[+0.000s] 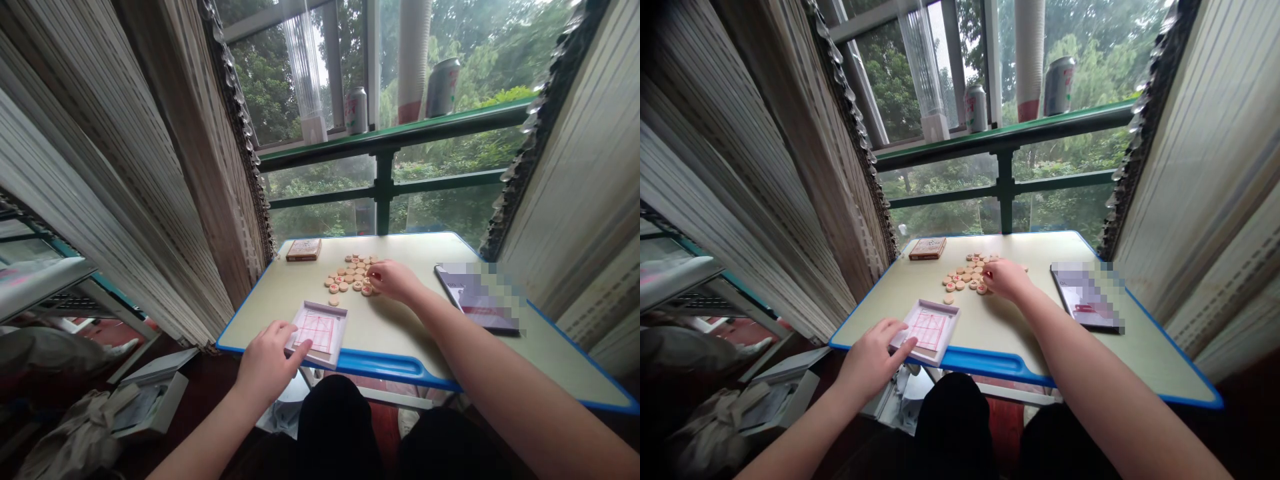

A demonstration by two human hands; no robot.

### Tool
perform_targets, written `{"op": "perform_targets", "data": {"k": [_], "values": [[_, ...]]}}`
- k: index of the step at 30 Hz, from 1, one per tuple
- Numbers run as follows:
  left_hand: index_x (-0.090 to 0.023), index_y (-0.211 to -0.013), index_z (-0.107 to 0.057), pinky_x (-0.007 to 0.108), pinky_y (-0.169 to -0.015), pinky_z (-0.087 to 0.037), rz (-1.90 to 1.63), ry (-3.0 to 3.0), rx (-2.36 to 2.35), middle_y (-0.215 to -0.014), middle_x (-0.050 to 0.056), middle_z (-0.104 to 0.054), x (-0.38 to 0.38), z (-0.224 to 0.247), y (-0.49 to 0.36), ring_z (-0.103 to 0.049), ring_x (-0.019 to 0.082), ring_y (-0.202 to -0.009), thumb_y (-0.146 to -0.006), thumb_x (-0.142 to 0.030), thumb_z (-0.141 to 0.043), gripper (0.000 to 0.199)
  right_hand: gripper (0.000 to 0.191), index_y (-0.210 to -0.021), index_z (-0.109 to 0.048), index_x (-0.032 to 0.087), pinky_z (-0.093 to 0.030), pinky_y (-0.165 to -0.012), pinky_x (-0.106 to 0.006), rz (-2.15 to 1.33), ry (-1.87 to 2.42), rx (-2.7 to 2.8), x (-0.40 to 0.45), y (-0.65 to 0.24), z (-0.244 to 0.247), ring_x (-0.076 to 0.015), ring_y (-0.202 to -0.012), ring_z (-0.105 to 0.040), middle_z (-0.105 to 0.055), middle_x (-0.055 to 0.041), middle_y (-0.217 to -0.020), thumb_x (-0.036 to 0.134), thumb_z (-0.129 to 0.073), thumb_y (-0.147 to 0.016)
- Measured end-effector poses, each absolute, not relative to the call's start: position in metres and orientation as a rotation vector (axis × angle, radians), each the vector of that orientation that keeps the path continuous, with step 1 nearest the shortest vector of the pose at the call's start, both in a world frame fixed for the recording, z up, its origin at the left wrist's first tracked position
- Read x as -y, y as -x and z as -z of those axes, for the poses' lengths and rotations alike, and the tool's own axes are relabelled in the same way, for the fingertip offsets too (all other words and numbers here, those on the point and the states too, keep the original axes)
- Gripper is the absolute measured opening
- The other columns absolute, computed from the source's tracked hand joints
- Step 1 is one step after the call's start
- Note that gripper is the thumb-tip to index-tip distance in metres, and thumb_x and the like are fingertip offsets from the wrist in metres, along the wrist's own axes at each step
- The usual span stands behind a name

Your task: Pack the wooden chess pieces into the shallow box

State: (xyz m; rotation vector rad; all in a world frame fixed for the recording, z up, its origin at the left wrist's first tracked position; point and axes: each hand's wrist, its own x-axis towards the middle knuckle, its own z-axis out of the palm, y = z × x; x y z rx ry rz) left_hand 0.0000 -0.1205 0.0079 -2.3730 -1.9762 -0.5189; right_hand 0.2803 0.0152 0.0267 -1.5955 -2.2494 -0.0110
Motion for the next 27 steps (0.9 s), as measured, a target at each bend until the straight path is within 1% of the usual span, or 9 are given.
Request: {"op": "perform_targets", "data": {"k": [2, 4, 8, 10, 13, 15, 17, 22, 27], "values": [[-0.023, -0.098, -0.065, 0.034, -0.082, -0.047, 0.545, 2.455, 1.898, -0.106, 0.006, -0.061, 0.125, -0.007, -0.012, -0.059, 0.022, -0.095, -0.086, -0.056, -0.038, 0.045, 0.023, -0.081, -0.072, 0.022, -0.036, -0.059, -0.025, 0.002, 1.577, 2.269, -0.017, -0.281, -0.026, -0.0177, -0.077, -0.058, -0.07, -0.0049, -0.086, 0.023, -0.05, -0.077], [-0.024, -0.1, -0.066, 0.034, -0.082, -0.047, 0.575, 2.518, 1.814, -0.105, 0.007, -0.062, 0.125, -0.006, -0.021, -0.06, 0.022, -0.093, -0.085, -0.058, -0.039, 0.047, 0.022, -0.081, -0.071, 0.021, -0.036, -0.06, -0.024, -0.003, 1.559, 2.289, -0.018, -0.282, -0.025, -0.0176, -0.078, -0.058, -0.07, -0.005, -0.085, 0.023, -0.05, -0.077], [-0.023, -0.121, -0.057, 0.033, -0.079, -0.049, 0.628, 2.642, 1.733, -0.101, 0.008, -0.063, 0.117, -0.009, -0.028, -0.061, 0.021, -0.087, -0.083, -0.059, -0.042, 0.055, 0.021, -0.082, -0.071, 0.021, -0.034, -0.057, -0.024, -0.022, 1.553, 2.325, -0.015, -0.282, -0.027, -0.0175, -0.076, -0.058, -0.07, -0.0053, -0.084, 0.025, -0.051, -0.079], [-0.024, -0.129, -0.049, 0.037, -0.086, -0.048, 0.622, 2.783, 1.555, -0.111, 0.01, -0.059, 0.109, -0.014, -0.028, -0.057, 0.024, -0.099, -0.075, -0.063, -0.052, 0.067, 0.022, -0.082, -0.072, 0.021, -0.033, -0.055, -0.024, -0.021, 1.552, 2.33, -0.013, -0.281, -0.029, -0.0172, -0.074, -0.059, -0.07, -0.0054, -0.082, 0.026, -0.051, -0.079], [-0.025, -0.133, -0.045, 0.047, -0.104, -0.035, 0.589, 2.958, 1.207, -0.138, 0.013, -0.041, 0.097, -0.018, -0.03, -0.037, 0.031, -0.126, -0.062, -0.065, -0.064, 0.083, 0.022, -0.081, -0.071, 0.021, -0.033, -0.055, -0.025, -0.016, 1.553, 2.319, -0.012, -0.281, -0.03, -0.0165, -0.072, -0.058, -0.07, -0.0051, -0.081, 0.024, -0.05, -0.079], [-0.024, -0.132, -0.045, 0.047, -0.106, -0.032, 0.569, 3.016, 1.147, -0.143, 0.013, -0.036, 0.089, -0.016, -0.036, -0.033, 0.03, -0.13, -0.065, -0.062, -0.064, 0.08, 0.021, -0.081, -0.071, 0.021, -0.035, -0.057, -0.024, -0.018, 1.548, 2.31, -0.014, -0.283, -0.029, -0.0165, -0.074, -0.058, -0.07, -0.005, -0.083, 0.023, -0.05, -0.079], [-0.023, -0.132, -0.046, 0.045, -0.105, -0.034, 0.564, 3.044, 1.178, -0.14, 0.013, -0.04, 0.08, -0.012, -0.044, -0.038, 0.028, -0.127, -0.069, -0.058, -0.062, 0.073, 0.021, -0.08, -0.071, 0.021, -0.037, -0.06, -0.024, -0.015, 1.556, 2.299, -0.018, -0.286, -0.028, -0.0169, -0.076, -0.059, -0.07, -0.0054, -0.084, 0.023, -0.05, -0.079], [-0.018, -0.125, -0.052, 0.044, -0.104, -0.036, 0.541, 2.998, 1.15, -0.129, 0.012, -0.052, 0.063, -0.009, -0.068, -0.044, 0.027, -0.12, -0.072, -0.058, -0.059, 0.067, 0.025, -0.084, -0.071, 0.021, -0.039, -0.062, -0.025, 0.028, 1.625, 2.248, -0.024, -0.292, -0.028, -0.0172, -0.075, -0.059, -0.07, -0.0064, -0.085, 0.026, -0.047, -0.082], [-0.019, -0.127, -0.051, 0.044, -0.105, -0.034, 0.514, 2.983, 1.155, -0.131, 0.011, -0.052, 0.049, -0.03, -0.074, -0.046, 0.028, -0.12, -0.073, -0.063, -0.054, 0.069, 0.028, -0.094, -0.071, 0.022, -0.041, -0.067, -0.027, 0.017, 1.741, 2.12, -0.027, -0.298, -0.03, -0.0193, -0.081, -0.06, -0.07, -0.0062, -0.09, 0.026, -0.045, -0.083]]}}
